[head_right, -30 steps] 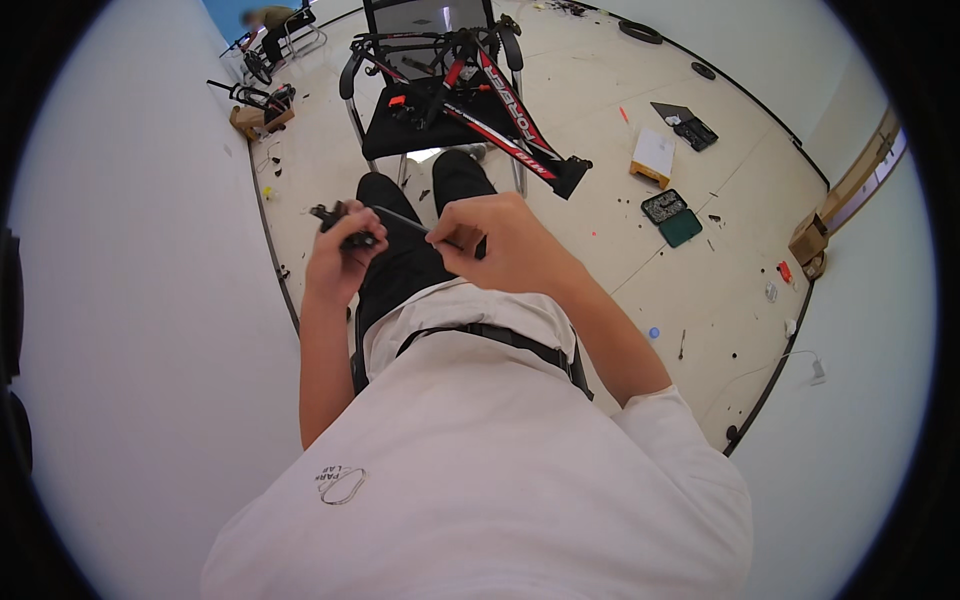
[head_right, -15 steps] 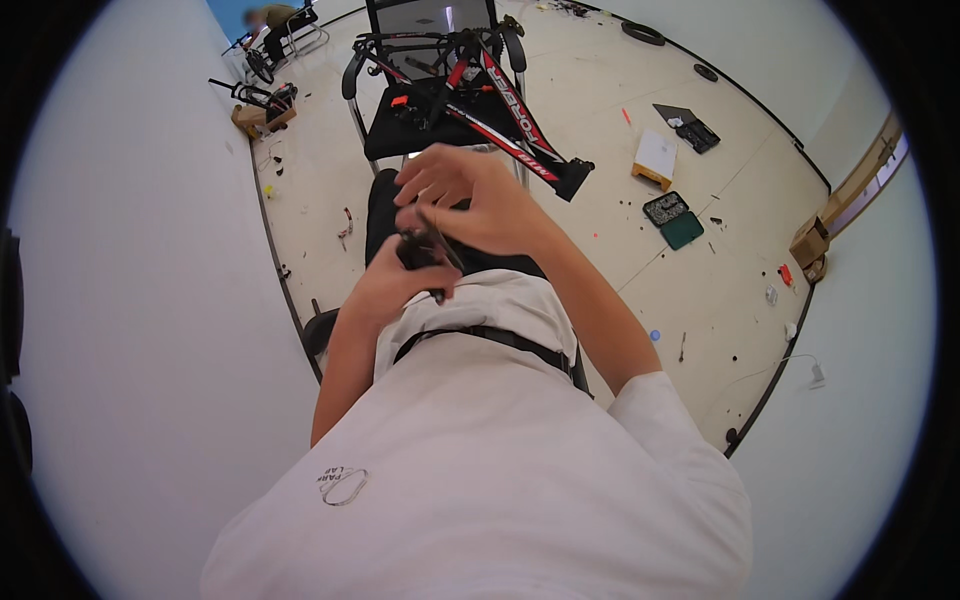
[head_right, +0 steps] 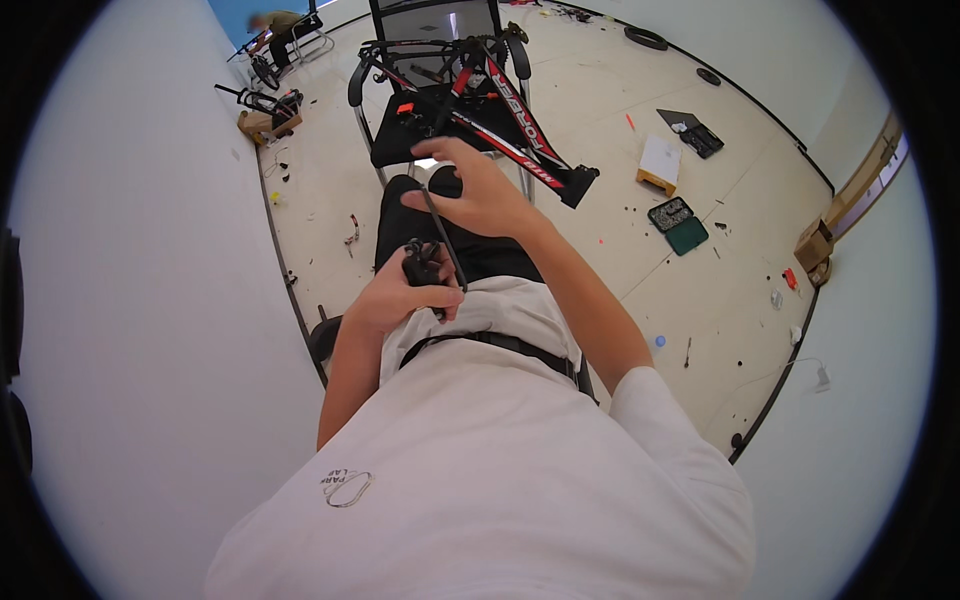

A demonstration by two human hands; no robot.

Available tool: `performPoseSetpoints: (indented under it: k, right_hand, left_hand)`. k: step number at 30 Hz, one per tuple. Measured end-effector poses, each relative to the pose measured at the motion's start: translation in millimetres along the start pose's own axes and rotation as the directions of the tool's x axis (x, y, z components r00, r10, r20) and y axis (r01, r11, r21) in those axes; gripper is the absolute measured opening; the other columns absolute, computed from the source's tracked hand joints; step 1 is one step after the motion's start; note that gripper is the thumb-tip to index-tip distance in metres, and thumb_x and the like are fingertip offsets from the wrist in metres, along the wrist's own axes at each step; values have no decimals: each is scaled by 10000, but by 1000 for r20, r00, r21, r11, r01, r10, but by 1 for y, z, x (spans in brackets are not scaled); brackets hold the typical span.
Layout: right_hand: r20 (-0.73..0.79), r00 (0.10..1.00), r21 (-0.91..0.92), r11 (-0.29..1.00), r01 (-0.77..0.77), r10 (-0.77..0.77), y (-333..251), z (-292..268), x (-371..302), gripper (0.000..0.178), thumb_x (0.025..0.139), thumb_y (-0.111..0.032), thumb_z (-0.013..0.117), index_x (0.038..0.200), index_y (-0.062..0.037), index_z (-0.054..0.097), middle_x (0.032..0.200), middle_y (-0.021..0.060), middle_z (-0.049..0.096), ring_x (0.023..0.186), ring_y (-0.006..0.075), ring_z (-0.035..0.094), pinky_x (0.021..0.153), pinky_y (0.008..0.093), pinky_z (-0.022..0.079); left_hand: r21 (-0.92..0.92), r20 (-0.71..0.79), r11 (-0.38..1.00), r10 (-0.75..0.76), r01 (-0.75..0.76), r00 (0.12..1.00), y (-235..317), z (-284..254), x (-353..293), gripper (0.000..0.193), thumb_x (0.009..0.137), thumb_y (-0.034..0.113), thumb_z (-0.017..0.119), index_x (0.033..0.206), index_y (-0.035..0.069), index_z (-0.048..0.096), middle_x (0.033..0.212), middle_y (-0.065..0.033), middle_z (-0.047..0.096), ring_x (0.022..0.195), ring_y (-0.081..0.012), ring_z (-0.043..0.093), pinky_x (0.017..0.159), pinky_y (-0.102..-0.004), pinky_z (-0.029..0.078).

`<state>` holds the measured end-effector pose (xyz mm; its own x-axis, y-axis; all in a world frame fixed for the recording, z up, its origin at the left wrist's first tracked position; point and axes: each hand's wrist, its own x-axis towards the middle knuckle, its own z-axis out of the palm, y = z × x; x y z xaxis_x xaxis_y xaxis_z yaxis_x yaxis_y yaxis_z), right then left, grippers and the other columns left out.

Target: The person sits in a chair and uses a hex key to tighten or loosen a bolt on a small black bicycle component held in their left hand. The person repeatedly rotates the tool and repositions the part while seated.

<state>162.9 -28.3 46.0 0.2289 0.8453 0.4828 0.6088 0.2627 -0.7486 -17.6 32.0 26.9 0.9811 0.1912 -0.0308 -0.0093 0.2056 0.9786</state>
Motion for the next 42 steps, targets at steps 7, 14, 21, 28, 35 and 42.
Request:
performPoseSetpoints:
  k: [7, 14, 21, 28, 35, 42]
  right_hand:
    - [317, 932, 34, 984, 174, -176, -32, -3, -42, 1060, 588, -319, 877, 1452, -84, 310, 1441, 123, 388, 1332, 283, 389, 1072, 418, 342]
    - [-17, 987, -240, 959, 153, -161, 28, 7, -8, 850, 683, -246, 816, 1394, -53, 391, 1400, 155, 437, 1290, 276, 444, 1059, 384, 364]
    - [302, 933, 87, 981, 176, -194, -40, -6, -22, 1094, 564, -378, 876, 1464, -122, 308, 1488, 99, 329, 1373, 276, 328, 1087, 484, 309]
    - [110, 976, -258, 943, 212, -189, 16, 4, -24, 886, 665, -302, 822, 1397, -77, 376, 1399, 189, 402, 1297, 384, 381, 1058, 446, 352]
    - [171, 979, 114, 989, 89, -108, -32, -6, -9, 907, 656, -286, 833, 1423, -129, 375, 1436, 69, 416, 1322, 261, 411, 1057, 452, 367]
    - [276, 955, -161, 975, 154, -106, 3, 11, -39, 1057, 576, -330, 873, 1449, -111, 318, 1443, 211, 349, 1341, 388, 331, 1089, 437, 317]
  left_hand:
    - [-214, -241, 968, 75, -129, 968, -4, -33, -4, 245, 749, -25, 699, 837, 43, 481, 709, -91, 588, 635, -205, 626, 556, -331, 494]
    - [-188, 52, 982, 21, -11, 998, -1, -20, -3, 251, 749, -8, 697, 826, 53, 466, 709, -83, 570, 634, -215, 622, 568, -327, 481]
    - [-244, -324, 965, 11, -95, 946, -19, -32, 3, 243, 744, -10, 707, 849, 33, 492, 778, -104, 602, 642, -226, 633, 570, -343, 512]
    - [-230, 50, 972, 71, -58, 996, 0, -34, -10, 242, 764, -33, 685, 819, 41, 461, 701, -102, 583, 603, -212, 619, 550, -329, 489]
    - [-141, -148, 990, -37, 16, 988, -11, -19, 3, 267, 726, -13, 724, 846, 29, 490, 716, -96, 580, 633, -212, 626, 571, -331, 503]
    - [-270, -164, 941, 167, -206, 972, -3, -39, -6, 243, 772, -34, 675, 837, 60, 461, 701, -75, 576, 624, -215, 623, 567, -335, 497]
